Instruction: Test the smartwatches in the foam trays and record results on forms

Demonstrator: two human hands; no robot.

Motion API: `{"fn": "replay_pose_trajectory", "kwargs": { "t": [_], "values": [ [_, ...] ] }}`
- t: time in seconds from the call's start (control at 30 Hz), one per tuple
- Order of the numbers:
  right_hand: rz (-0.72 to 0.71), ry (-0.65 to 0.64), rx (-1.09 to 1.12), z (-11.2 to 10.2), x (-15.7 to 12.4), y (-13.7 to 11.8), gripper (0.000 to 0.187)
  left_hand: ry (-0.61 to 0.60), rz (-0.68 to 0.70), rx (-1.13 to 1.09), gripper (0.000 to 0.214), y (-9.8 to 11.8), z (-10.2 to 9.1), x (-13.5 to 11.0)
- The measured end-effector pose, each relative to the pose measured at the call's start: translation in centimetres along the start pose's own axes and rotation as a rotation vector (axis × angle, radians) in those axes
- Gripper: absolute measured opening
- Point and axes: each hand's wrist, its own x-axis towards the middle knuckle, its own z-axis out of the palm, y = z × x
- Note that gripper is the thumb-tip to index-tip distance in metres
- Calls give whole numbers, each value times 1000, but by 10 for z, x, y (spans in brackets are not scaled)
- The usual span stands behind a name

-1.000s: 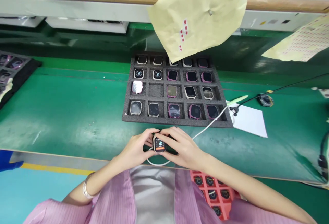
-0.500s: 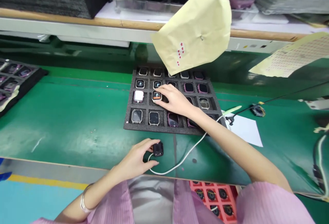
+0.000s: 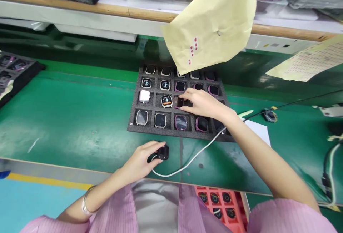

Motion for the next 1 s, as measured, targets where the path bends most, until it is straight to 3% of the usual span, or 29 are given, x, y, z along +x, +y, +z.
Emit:
{"fn": "replay_pose_trajectory", "kwargs": {
  "t": [0.13,0.3,0.4,0.47,0.57,0.67,0.77,0.87,1.0],
  "values": [
    [23,13,-54,7,9,1,33,-5,10,-21,47,-3,1,0],
    [79,249,342,8,-5,2,31,1,6,-24,50,-4,3,0],
    [10,364,578,2,-31,-28,31,8,-16,-26,51,-3,3,1],
    [-111,272,629,4,-50,-60,33,14,-32,-63,54,-2,3,2],
    [-157,238,520,24,-73,-106,34,29,-36,-126,63,-2,3,3],
    [-141,281,417,50,-82,-131,31,29,-34,-134,67,-3,2,3],
    [-119,308,316,62,-84,-137,31,-8,-33,-116,71,-2,-1,1],
    [-132,298,265,62,-84,-137,29,-43,-69,-107,81,2,-3,0],
    [-122,269,339,63,-84,-138,31,94,-204,-208,64,9,3,2]
  ]
}}
